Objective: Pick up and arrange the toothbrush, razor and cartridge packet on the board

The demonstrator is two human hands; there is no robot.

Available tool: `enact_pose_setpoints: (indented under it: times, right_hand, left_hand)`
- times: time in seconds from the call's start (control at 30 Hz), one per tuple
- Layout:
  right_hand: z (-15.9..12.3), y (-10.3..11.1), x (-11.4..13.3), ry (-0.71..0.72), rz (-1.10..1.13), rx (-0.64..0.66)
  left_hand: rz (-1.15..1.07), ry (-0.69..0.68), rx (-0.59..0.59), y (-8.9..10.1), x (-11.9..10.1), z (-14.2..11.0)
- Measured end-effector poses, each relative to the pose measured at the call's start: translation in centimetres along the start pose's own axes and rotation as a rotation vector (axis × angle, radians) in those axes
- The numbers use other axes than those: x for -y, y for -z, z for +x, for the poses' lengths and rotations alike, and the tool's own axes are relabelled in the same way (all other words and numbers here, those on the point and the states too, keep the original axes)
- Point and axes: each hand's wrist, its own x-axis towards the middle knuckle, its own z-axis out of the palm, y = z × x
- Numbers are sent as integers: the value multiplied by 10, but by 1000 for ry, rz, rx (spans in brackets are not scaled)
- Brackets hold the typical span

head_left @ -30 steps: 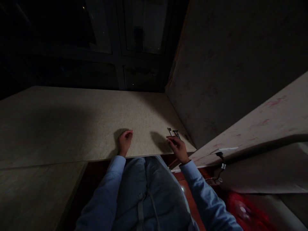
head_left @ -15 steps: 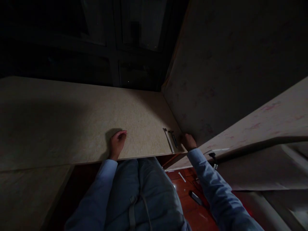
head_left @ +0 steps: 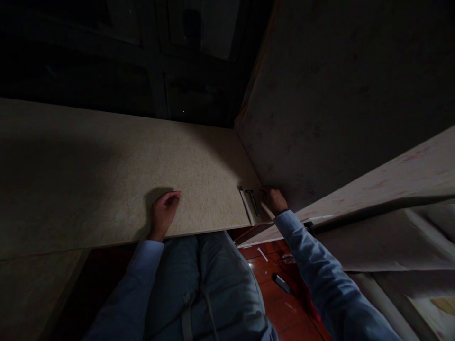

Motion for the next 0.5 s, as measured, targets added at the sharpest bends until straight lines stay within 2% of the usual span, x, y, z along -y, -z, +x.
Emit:
enact_pose_setpoints:
  times: [0.2, 0.5]
  right_hand:
    - [22, -7, 3, 31, -60, 46]
    - [19, -10, 2, 46, -85, 70]
  left_hand:
    - [-13, -3, -22, 0, -2, -1]
    - [26, 5, -23, 0, -2, -1]
